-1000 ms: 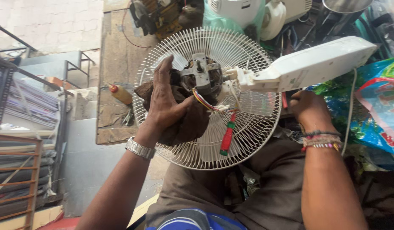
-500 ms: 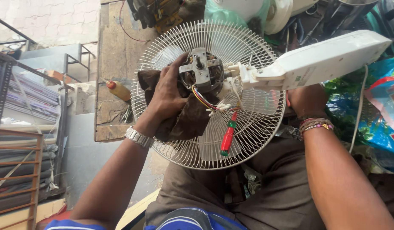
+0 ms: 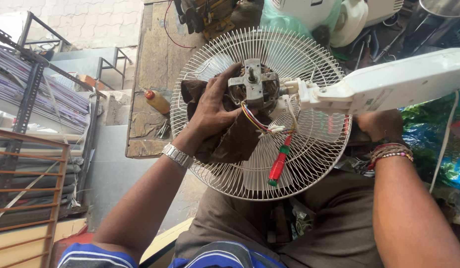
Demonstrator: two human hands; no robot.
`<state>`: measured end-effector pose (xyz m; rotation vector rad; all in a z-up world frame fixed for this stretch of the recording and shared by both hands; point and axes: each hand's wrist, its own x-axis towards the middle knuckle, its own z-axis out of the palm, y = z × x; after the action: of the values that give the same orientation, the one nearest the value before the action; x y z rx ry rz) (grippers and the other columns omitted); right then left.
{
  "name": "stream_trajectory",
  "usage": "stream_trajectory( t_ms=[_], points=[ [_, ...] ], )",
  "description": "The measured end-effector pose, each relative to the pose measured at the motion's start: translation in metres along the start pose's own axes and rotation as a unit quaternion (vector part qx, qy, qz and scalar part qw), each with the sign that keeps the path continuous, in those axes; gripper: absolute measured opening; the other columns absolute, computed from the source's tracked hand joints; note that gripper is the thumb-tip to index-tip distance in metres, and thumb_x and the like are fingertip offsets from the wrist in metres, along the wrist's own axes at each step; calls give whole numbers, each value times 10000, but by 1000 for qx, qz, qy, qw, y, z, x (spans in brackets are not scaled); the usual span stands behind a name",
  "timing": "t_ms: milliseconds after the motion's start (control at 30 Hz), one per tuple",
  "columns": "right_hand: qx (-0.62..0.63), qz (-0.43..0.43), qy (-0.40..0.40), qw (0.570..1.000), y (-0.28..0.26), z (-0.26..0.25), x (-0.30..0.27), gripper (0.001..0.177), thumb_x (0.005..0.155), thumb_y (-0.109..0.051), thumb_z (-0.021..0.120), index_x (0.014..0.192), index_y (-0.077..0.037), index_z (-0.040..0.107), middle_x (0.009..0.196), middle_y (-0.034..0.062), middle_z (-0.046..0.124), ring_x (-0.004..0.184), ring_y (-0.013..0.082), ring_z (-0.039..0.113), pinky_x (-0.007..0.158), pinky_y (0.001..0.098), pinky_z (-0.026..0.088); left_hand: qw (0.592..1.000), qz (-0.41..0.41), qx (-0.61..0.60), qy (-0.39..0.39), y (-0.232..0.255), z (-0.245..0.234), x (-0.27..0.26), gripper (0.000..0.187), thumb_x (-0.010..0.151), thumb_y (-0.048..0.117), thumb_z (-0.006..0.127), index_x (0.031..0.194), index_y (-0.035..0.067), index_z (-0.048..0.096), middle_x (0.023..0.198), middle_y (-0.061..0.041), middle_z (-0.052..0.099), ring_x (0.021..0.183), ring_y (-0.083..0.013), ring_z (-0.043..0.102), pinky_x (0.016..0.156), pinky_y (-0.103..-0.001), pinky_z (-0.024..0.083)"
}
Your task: The person disassembles a fan motor, applies oil to the central shaft from a small bottle, cleans the metal housing with a dark cloth, and manipulates the internal wiring and motor components.
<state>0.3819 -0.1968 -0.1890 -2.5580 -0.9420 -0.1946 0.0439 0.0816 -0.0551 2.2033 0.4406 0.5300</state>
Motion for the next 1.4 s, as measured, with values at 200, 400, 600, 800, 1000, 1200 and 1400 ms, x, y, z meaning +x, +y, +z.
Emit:
stream_trajectory(
  t_ms=[200, 400, 600, 800, 1000, 1200, 1400],
  points=[
    [18, -120, 24, 992, 34, 13, 9, 492, 1028, -394, 663, 1376, -47, 641, 1278, 235, 688, 1112, 437, 662, 878, 522, 552, 1000, 17, -4, -1, -4, 2, 1, 984, 792, 485, 846, 1599, 217, 353, 1456, -155, 542, 1412, -319, 468, 1197, -478, 378],
    [545, 301, -156, 767, 10, -9, 2, 312, 1074, -342, 498, 1194, -87, 632, 941, 62, 643, 737, 200, 548, 619, 371, 470, 999, 30, 17, 0, -8, 2, 4, 1039, 755, 570, 866, 1592, 220, 359, 1482, -156, 530, 1416, -349, 425, 1180, -511, 358],
    [728, 351, -144, 571, -21, -67, -77, 209, 1006, -225, 536, 1096, -77, 652, 917, 29, 676, 716, 137, 539, 621, 285, 456, 1000, 20, 15, 6, -11, 5, 9, 1127, 652, 587, 876, 1594, 266, 347, 1419, -88, 622, 1309, -314, 490, 1171, -497, 390],
    [704, 356, -166, 592, -91, -110, -197, 144, 958, -109, 549, 1070, -23, 522, 745, 88, 563, 596, 178, 511, 482, 290, 403, 999, 35, 5, 12, -19, 9, 8, 1099, 695, 575, 897, 1610, 277, 366, 1437, -111, 612, 1353, -334, 482, 1195, -507, 391],
    [504, 191, -145, 830, -172, -160, -197, 418, 1036, -202, 512, 1374, 44, 514, 693, 54, 531, 586, 115, 465, 484, 247, 363, 1000, -28, -1, -6, -23, 8, 12, 1166, 637, 589, 894, 1595, 223, 339, 1339, -165, 571, 1296, -347, 481, 1125, -507, 408],
    [221, -64, -31, 973, -227, -158, -118, 612, 1064, -222, 512, 1594, -4, 296, 615, -3, 608, 495, 127, 615, 446, 304, 491, 999, -31, 19, -9, -15, 4, 10, 1109, 648, 565, 914, 1560, 226, 382, 1326, -176, 562, 1321, -336, 503, 1142, -483, 429],
    [109, -176, 25, 978, -244, -140, -73, 662, 1125, -250, 550, 1621, 31, 211, 577, -38, 561, 453, 122, 530, 399, 281, 440, 999, 25, -32, 8, -9, 3, 6, 1128, 660, 468, 868, 1610, 254, 298, 1401, -142, 568, 1278, -333, 492, 1138, -502, 386]
  ],
)
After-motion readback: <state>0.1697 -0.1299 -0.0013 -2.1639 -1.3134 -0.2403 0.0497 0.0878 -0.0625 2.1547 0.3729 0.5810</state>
